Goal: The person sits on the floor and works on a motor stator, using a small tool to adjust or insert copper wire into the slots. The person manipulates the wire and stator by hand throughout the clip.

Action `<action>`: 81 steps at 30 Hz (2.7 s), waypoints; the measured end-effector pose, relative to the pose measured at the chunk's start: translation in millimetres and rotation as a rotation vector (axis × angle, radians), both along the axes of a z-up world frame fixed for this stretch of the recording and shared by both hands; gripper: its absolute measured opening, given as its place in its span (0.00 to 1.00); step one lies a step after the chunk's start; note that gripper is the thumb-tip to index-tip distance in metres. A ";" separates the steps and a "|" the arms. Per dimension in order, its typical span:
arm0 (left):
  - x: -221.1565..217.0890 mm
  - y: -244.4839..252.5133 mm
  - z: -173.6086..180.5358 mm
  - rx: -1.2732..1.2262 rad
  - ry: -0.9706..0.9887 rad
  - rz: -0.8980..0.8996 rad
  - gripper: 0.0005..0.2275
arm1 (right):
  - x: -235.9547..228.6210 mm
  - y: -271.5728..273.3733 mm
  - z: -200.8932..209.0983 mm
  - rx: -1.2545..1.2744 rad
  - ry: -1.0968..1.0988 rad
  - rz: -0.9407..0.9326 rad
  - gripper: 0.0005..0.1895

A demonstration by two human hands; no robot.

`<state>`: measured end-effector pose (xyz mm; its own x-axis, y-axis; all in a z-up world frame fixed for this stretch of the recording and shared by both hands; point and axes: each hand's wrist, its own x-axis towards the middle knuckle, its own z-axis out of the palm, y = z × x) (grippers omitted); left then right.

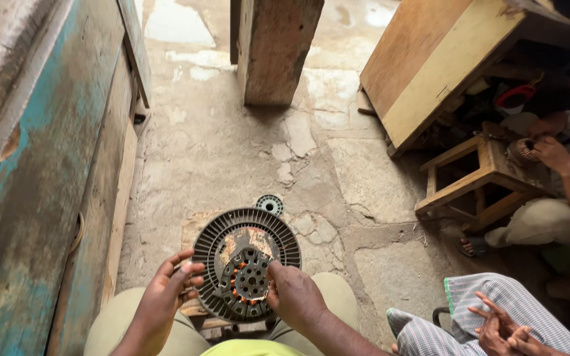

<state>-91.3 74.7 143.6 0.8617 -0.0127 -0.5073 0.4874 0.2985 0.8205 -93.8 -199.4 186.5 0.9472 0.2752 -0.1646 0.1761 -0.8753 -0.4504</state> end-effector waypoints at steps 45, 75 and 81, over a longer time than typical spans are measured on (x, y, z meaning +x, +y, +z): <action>-9.8 -8.6 -16.9 0.092 -0.077 -0.076 0.22 | -14.5 -13.9 -48.8 0.259 -0.295 0.050 0.07; 55.7 -27.6 -203.2 1.145 -0.900 -0.780 0.21 | -15.5 -29.4 -102.0 0.550 -0.397 0.069 0.14; 54.4 -43.9 -203.9 1.259 -0.997 -0.817 0.21 | -10.6 -27.8 -120.3 0.556 -0.392 0.119 0.09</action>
<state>-36.9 30.9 -60.3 0.7909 -0.6030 0.1040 -0.5905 -0.7077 0.3878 -104.4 -227.2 66.2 0.8660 0.3258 0.3794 0.4982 -0.4968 -0.7106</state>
